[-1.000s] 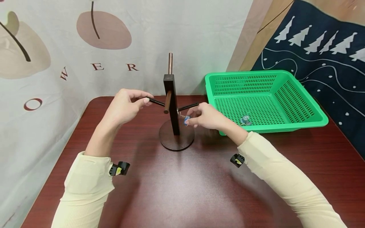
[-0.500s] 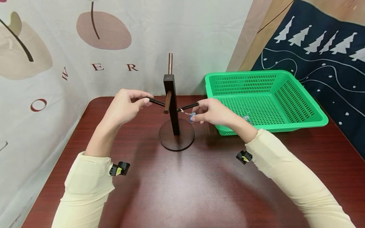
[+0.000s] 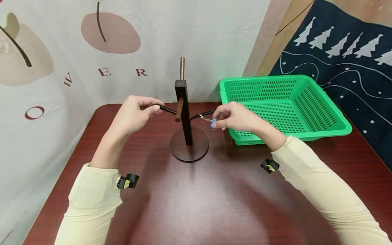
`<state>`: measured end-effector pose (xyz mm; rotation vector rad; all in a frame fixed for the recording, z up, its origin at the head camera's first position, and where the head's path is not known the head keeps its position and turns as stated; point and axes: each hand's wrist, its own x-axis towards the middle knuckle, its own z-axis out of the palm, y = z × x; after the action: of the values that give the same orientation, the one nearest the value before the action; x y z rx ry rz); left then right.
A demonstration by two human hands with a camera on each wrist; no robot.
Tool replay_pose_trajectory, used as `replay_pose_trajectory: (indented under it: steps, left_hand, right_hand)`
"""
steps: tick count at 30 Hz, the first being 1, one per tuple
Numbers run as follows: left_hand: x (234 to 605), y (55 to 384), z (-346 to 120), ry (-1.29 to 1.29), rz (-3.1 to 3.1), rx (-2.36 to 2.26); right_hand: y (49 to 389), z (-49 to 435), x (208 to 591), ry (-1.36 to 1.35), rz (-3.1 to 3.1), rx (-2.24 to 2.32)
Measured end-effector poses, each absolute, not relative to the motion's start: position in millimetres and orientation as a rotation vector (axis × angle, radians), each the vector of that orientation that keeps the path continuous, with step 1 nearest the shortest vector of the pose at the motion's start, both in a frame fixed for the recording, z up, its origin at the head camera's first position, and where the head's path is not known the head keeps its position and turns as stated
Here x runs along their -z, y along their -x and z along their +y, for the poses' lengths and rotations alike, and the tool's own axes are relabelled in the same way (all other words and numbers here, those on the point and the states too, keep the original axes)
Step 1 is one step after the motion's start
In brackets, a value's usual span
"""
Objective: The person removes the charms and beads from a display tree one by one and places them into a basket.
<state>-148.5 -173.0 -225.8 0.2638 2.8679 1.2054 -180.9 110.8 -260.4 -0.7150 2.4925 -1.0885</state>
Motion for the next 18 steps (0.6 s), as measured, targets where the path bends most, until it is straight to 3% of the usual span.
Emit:
replay_pose_trajectory:
  steps: [18]
  left_hand:
    - [226,148,-173,-0.274,2.864,-1.205]
  right_hand:
    - [180,125,246,0.667,2.525,1.046]
